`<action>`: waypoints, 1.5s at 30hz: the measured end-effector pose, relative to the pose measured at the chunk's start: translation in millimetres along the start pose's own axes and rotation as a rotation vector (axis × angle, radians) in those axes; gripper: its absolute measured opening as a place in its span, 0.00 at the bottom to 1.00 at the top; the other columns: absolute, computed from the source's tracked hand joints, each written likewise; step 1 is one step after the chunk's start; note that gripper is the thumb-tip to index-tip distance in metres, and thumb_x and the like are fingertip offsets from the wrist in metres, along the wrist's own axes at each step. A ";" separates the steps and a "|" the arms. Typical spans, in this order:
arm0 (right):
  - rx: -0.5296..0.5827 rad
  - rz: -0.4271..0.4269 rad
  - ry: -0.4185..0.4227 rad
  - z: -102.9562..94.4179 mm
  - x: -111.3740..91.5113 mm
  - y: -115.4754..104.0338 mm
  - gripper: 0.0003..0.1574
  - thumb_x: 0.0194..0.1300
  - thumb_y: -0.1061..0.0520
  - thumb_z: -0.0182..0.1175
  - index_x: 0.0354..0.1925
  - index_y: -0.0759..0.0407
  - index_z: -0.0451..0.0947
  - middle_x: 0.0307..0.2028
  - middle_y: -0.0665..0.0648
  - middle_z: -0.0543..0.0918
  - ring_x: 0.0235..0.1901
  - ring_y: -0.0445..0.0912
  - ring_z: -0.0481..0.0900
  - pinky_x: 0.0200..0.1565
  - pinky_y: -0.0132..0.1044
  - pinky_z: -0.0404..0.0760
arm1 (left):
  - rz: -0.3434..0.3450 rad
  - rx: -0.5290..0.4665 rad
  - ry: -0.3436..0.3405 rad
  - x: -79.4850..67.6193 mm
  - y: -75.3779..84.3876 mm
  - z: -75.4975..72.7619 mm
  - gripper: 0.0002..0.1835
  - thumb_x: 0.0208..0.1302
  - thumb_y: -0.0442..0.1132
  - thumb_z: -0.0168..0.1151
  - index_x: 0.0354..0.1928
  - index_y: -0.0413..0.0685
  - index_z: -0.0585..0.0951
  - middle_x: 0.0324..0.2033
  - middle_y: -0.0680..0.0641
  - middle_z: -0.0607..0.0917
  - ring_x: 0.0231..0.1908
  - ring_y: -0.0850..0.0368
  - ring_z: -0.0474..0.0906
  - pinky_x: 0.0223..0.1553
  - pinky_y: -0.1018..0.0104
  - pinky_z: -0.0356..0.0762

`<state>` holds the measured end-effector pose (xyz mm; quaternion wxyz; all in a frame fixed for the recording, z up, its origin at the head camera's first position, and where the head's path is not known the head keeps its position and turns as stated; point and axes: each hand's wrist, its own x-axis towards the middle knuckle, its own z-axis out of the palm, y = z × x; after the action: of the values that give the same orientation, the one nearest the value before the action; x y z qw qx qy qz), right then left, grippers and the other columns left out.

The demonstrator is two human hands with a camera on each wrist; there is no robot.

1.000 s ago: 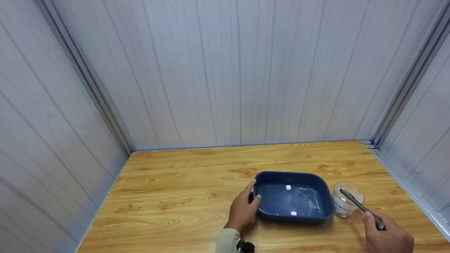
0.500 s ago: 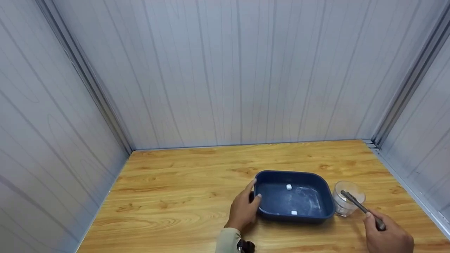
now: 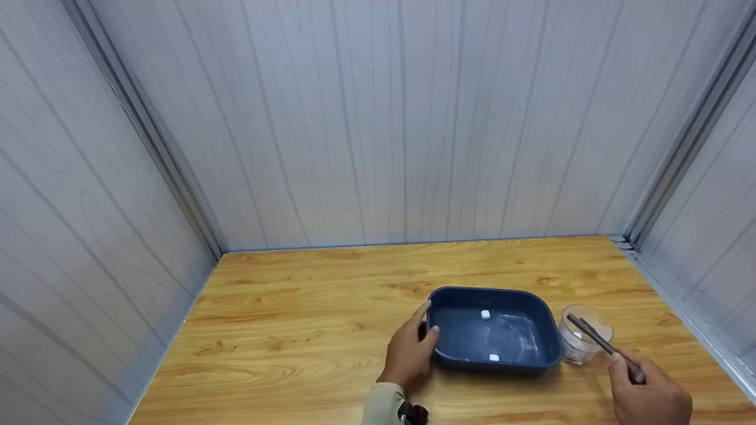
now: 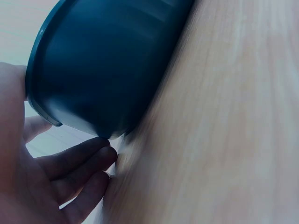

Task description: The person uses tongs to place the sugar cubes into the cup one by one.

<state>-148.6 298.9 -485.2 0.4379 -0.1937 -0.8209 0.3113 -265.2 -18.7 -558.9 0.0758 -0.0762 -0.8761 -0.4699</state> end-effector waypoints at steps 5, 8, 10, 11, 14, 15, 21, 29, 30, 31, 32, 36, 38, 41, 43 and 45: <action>0.017 -0.022 0.008 0.3 -0.3 -0.9 0.09 0.50 0.60 0.64 0.32 0.60 0.86 0.25 0.61 0.84 0.22 0.12 0.62 0.25 0.13 0.62 | -0.004 0.010 -0.003 0.0 0.4 -0.1 0.28 0.63 0.58 0.54 0.65 0.78 0.63 0.58 0.63 0.72 0.55 0.62 0.69 0.52 0.55 0.68; 0.027 -0.048 0.004 0.8 -0.9 -1.8 0.09 0.50 0.61 0.64 0.32 0.61 0.86 0.24 0.62 0.84 0.23 0.13 0.62 0.24 0.13 0.62 | -0.003 0.007 0.000 -0.1 0.7 -0.4 0.28 0.62 0.57 0.54 0.65 0.77 0.64 0.57 0.63 0.72 0.54 0.63 0.69 0.52 0.55 0.68; 0.023 -0.046 -0.007 0.9 -1.4 -3.7 0.09 0.50 0.61 0.64 0.32 0.61 0.86 0.25 0.62 0.84 0.23 0.12 0.62 0.25 0.13 0.62 | -0.002 0.008 0.002 -0.2 0.7 -0.5 0.28 0.62 0.57 0.54 0.65 0.77 0.64 0.57 0.63 0.72 0.54 0.63 0.69 0.52 0.56 0.68; 0.022 -0.046 -0.017 1.2 -1.9 -4.7 0.09 0.50 0.60 0.64 0.33 0.61 0.86 0.25 0.62 0.84 0.23 0.12 0.62 0.24 0.13 0.63 | -0.002 0.008 0.003 -0.2 0.6 -0.5 0.28 0.62 0.57 0.54 0.65 0.77 0.64 0.57 0.63 0.72 0.54 0.63 0.69 0.52 0.56 0.68; 0.011 -0.042 -0.035 2.7 -3.5 -7.7 0.09 0.51 0.59 0.64 0.33 0.60 0.86 0.25 0.60 0.85 0.24 0.12 0.62 0.25 0.13 0.63 | 0.004 0.005 0.008 -0.3 0.2 -0.4 0.28 0.62 0.57 0.54 0.65 0.76 0.64 0.58 0.62 0.72 0.55 0.62 0.69 0.53 0.55 0.67; 0.007 -0.037 -0.043 3.3 -4.1 -8.5 0.10 0.51 0.59 0.64 0.34 0.60 0.86 0.25 0.60 0.85 0.24 0.12 0.62 0.25 0.13 0.63 | 0.004 0.005 0.009 -0.2 0.0 -0.3 0.28 0.62 0.57 0.54 0.65 0.77 0.64 0.58 0.62 0.72 0.56 0.62 0.69 0.53 0.55 0.67; -0.001 -0.061 -0.072 6.6 -8.7 -12.3 0.10 0.51 0.58 0.66 0.34 0.58 0.87 0.24 0.57 0.85 0.23 0.13 0.63 0.25 0.14 0.63 | -0.005 0.005 -0.003 0.5 0.0 0.3 0.28 0.62 0.58 0.54 0.65 0.77 0.64 0.58 0.62 0.72 0.56 0.61 0.68 0.54 0.55 0.67; 0.050 -0.154 -0.054 12.6 -14.6 -14.7 0.09 0.48 0.60 0.67 0.32 0.58 0.87 0.24 0.57 0.85 0.25 0.13 0.64 0.27 0.18 0.64 | 0.006 0.004 -0.008 0.6 1.7 -0.2 0.28 0.63 0.58 0.53 0.66 0.75 0.63 0.57 0.61 0.73 0.56 0.60 0.69 0.53 0.54 0.67; 0.057 -0.168 -0.049 13.7 -15.4 -14.5 0.09 0.47 0.60 0.67 0.31 0.58 0.87 0.24 0.57 0.85 0.27 0.12 0.64 0.28 0.18 0.64 | 0.007 0.004 -0.008 0.5 1.8 -0.3 0.28 0.63 0.58 0.53 0.66 0.75 0.63 0.57 0.61 0.73 0.56 0.60 0.69 0.53 0.54 0.67; 0.060 -0.173 -0.047 14.6 -16.1 -14.8 0.09 0.47 0.60 0.67 0.31 0.58 0.87 0.25 0.57 0.85 0.28 0.11 0.63 0.29 0.17 0.64 | 0.006 0.002 -0.008 0.5 1.8 -0.3 0.28 0.63 0.58 0.53 0.66 0.75 0.63 0.57 0.61 0.73 0.56 0.60 0.69 0.54 0.54 0.67; 0.061 -0.180 -0.047 15.4 -16.9 -15.1 0.09 0.47 0.61 0.67 0.31 0.59 0.87 0.25 0.57 0.85 0.29 0.11 0.63 0.29 0.17 0.64 | 0.001 0.003 -0.010 0.5 1.8 -0.4 0.28 0.63 0.58 0.53 0.66 0.75 0.63 0.57 0.62 0.73 0.56 0.61 0.69 0.54 0.55 0.66; 0.055 -0.193 -0.053 17.6 -19.5 -17.3 0.08 0.46 0.61 0.67 0.31 0.58 0.87 0.23 0.56 0.84 0.26 0.14 0.64 0.27 0.17 0.64 | -0.003 -0.006 -0.009 0.2 1.5 -0.7 0.28 0.63 0.58 0.53 0.66 0.75 0.63 0.57 0.62 0.73 0.55 0.63 0.68 0.54 0.55 0.66; 0.054 -0.195 -0.061 18.3 -20.9 -18.7 0.08 0.46 0.61 0.68 0.30 0.57 0.87 0.21 0.54 0.84 0.22 0.18 0.66 0.24 0.19 0.64 | -0.008 -0.010 -0.008 0.0 1.6 -1.0 0.28 0.63 0.58 0.53 0.66 0.76 0.63 0.56 0.61 0.74 0.55 0.63 0.69 0.54 0.55 0.66; 0.067 -0.213 -0.068 20.2 -22.8 -19.9 0.07 0.45 0.61 0.68 0.29 0.56 0.87 0.19 0.53 0.83 0.18 0.24 0.68 0.21 0.21 0.64 | -0.013 -0.016 -0.009 -0.4 1.8 -1.6 0.28 0.63 0.58 0.53 0.66 0.76 0.63 0.54 0.60 0.76 0.53 0.64 0.70 0.54 0.55 0.67; 0.074 -0.229 -0.075 21.8 -24.1 -21.3 0.07 0.45 0.61 0.68 0.28 0.56 0.86 0.19 0.52 0.82 0.18 0.25 0.69 0.21 0.22 0.65 | -0.014 -0.020 -0.009 -0.5 2.2 -2.0 0.28 0.63 0.57 0.54 0.65 0.76 0.63 0.53 0.58 0.77 0.52 0.65 0.70 0.53 0.56 0.67; 0.076 -0.242 -0.082 23.4 -25.1 -22.8 0.07 0.44 0.62 0.69 0.28 0.56 0.86 0.20 0.53 0.83 0.20 0.25 0.71 0.23 0.22 0.66 | -0.012 -0.024 -0.009 -0.5 2.3 -2.1 0.28 0.63 0.56 0.54 0.65 0.76 0.63 0.53 0.58 0.77 0.52 0.65 0.70 0.53 0.55 0.67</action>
<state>-155.7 259.5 -494.6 0.4454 -0.0635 -0.8430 0.2948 -264.1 -19.2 -556.0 0.0683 -0.0740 -0.8712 -0.4806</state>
